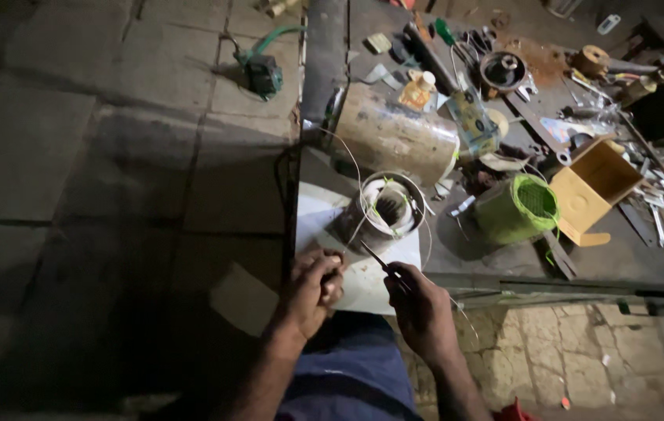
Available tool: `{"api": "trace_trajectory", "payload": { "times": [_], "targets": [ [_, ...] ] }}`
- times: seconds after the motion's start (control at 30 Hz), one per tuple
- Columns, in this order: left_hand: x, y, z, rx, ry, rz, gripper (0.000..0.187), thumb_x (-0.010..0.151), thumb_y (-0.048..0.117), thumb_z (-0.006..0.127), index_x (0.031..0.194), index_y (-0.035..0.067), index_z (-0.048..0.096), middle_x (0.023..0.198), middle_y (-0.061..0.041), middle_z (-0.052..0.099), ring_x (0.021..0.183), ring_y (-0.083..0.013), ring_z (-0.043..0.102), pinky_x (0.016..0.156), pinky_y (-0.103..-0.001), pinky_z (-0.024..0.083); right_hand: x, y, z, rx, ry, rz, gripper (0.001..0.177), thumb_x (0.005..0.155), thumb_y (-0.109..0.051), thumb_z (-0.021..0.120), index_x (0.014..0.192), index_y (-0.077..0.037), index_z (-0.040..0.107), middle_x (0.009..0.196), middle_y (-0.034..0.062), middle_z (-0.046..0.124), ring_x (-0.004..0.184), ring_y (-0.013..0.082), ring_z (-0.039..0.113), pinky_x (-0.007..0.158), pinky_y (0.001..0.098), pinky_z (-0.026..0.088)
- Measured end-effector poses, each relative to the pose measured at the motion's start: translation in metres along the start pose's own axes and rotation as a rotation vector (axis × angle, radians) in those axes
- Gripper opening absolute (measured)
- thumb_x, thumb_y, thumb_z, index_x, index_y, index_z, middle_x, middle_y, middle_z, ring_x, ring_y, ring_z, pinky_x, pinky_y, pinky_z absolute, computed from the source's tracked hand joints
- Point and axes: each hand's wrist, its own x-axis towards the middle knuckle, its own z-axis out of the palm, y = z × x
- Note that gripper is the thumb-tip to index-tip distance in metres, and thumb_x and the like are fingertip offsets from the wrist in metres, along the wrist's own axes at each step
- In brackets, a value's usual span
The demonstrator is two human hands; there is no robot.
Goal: The person uses a screwdriver to manipulate a white wire inside a cylindrical metal component on a workbench. They repeatedly insert and adjust the wire within the component's interior while holding it steady with the other hand.
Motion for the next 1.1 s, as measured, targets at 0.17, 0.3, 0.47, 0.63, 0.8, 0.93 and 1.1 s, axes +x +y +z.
{"api": "trace_trajectory", "payload": {
  "times": [0.17,0.3,0.47,0.63,0.8,0.93,1.1],
  "targets": [
    [0.001,-0.002,0.005,-0.355,-0.1,-0.187,0.011,0.096,0.018,0.061,0.093,0.008,0.06,0.066,0.005,0.045,0.045,-0.0039,0.034,0.041,-0.02,0.027,0.011,0.01,0.012,0.085,-0.012,-0.021,0.025,0.093,-0.009,0.065,0.117,-0.005,0.066,0.076,0.0093,0.075,0.062,0.014,0.071,0.058,0.0291,0.055],
    [-0.002,0.0,0.014,-0.487,-0.121,-0.214,0.011,0.098,0.012,0.06,0.09,0.012,0.053,0.07,0.007,0.042,0.047,-0.0034,0.03,0.042,-0.02,0.025,0.017,0.018,0.019,0.051,-0.075,-0.074,0.03,0.092,-0.006,0.067,0.121,-0.006,0.068,0.076,0.0117,0.074,0.066,0.0168,0.071,0.062,0.0299,0.057],
    [-0.003,0.003,0.019,-0.59,-0.181,-0.203,0.009,0.099,0.013,0.06,0.092,0.012,0.054,0.068,0.008,0.04,0.046,-0.0029,0.03,0.042,-0.019,0.025,0.021,0.021,0.022,0.074,-0.06,-0.19,0.038,0.088,0.005,0.058,0.125,-0.003,0.065,0.084,0.0112,0.074,0.071,0.0155,0.071,0.067,0.0294,0.057],
    [-0.003,-0.001,0.022,-0.538,-0.11,-0.169,0.006,0.098,0.012,0.059,0.101,0.008,0.059,0.069,0.007,0.04,0.045,-0.0023,0.031,0.04,-0.019,0.025,0.02,0.019,0.022,0.233,-0.112,-0.102,0.039,0.089,0.008,0.055,0.126,-0.001,0.065,0.083,0.0128,0.071,0.07,0.0215,0.066,0.068,0.0304,0.056],
    [-0.003,0.001,0.024,-0.544,-0.14,-0.146,0.007,0.096,0.011,0.058,0.1,0.005,0.058,0.07,0.005,0.042,0.043,-0.0035,0.03,0.039,-0.02,0.026,0.02,0.016,0.012,0.18,-0.117,-0.168,0.037,0.091,0.007,0.057,0.125,-0.003,0.066,0.08,0.0129,0.071,0.068,0.0198,0.068,0.067,0.03,0.056],
    [-0.005,-0.004,0.022,-0.604,-0.159,-0.158,0.007,0.096,0.01,0.057,0.099,0.004,0.056,0.07,0.004,0.042,0.044,-0.0035,0.03,0.04,-0.019,0.026,0.015,0.017,0.011,0.232,-0.129,-0.129,0.038,0.091,0.007,0.058,0.126,-0.004,0.067,0.08,0.0134,0.071,0.068,0.0207,0.068,0.067,0.0309,0.056],
    [-0.004,-0.006,0.016,-0.559,-0.093,-0.146,0.007,0.096,0.01,0.058,0.094,0.004,0.055,0.068,0.004,0.042,0.042,-0.0039,0.03,0.038,-0.021,0.025,0.013,0.021,0.013,0.284,-0.136,-0.213,0.056,0.078,0.014,0.054,0.13,-0.003,0.063,0.093,0.0136,0.076,0.075,0.0211,0.071,0.072,0.031,0.059]
  ]
}}
